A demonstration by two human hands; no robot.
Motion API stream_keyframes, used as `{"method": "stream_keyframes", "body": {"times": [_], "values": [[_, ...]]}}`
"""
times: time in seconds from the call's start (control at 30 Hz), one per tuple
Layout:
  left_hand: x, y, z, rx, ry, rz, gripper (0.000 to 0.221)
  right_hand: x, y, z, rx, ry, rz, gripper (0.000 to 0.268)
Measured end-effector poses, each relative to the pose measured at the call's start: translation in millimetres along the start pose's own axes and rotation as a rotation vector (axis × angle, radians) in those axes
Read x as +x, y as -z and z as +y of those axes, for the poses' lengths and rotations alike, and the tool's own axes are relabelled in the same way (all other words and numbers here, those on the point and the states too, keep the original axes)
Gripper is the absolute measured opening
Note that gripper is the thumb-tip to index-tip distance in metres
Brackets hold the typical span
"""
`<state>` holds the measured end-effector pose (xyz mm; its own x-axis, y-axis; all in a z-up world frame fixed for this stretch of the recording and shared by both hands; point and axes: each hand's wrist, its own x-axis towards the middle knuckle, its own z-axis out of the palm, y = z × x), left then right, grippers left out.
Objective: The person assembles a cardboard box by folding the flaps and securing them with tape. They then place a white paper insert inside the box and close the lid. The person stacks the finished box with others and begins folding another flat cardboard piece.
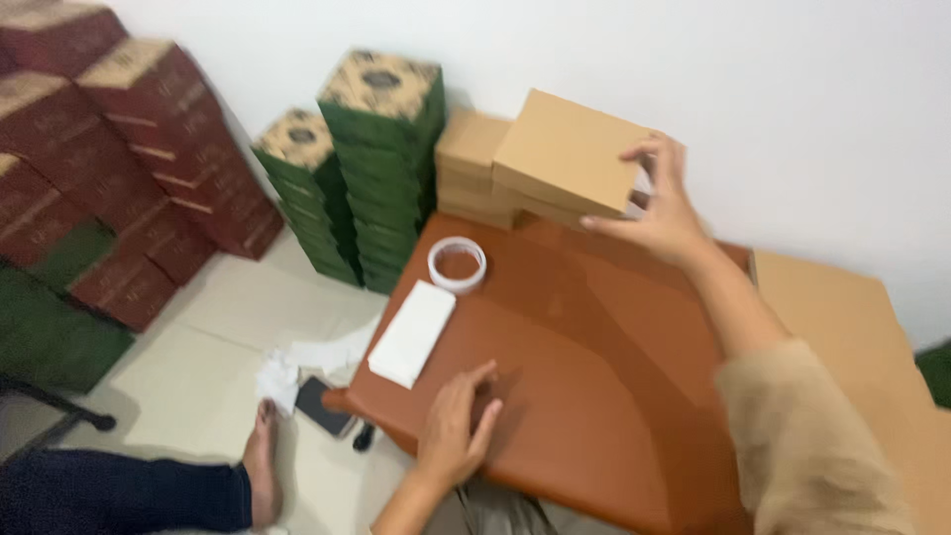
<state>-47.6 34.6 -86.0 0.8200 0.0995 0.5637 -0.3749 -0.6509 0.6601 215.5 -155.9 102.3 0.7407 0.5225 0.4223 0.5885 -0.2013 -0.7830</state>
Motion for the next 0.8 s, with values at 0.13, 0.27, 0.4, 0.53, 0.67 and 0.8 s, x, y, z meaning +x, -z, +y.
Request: {"method": "stream_keyframes", "body": {"times": [0.13,0.27,0.4,0.53,0.67,0.8], "values": [[1.6,-3.8,-6.4,0.017,0.034,0.049,0.045,77.9,-28.6,20.4,-0.004,0.111,0.008,0.071],[3.5,-7.2,-6.1,0.006,0.099,0.047,0.044,120.1,-46.1,31.6,0.043,-0.015,-0.062,0.070],[2.2,-10.1,-3.8,0.063,0.126,0.066,0.043,132.9,-57.7,51.4,-0.007,-0.061,-0.109,0.069],[1.3,-9.7,-5.5,0.077,0.096,0.034,0.044,138.3,-67.6,72.3,0.054,-0.056,-0.114,0.068],[1.8,-13.2,-7.4,0.086,0.091,0.046,0.043,139.7,-68.6,73.7,-0.027,-0.002,-0.053,0.063],[1.0,-13.9,-5.8,0.104,0.109,0.073,0.043,137.9,-71.4,66.3,-0.010,-0.032,-0.087,0.058]]}}
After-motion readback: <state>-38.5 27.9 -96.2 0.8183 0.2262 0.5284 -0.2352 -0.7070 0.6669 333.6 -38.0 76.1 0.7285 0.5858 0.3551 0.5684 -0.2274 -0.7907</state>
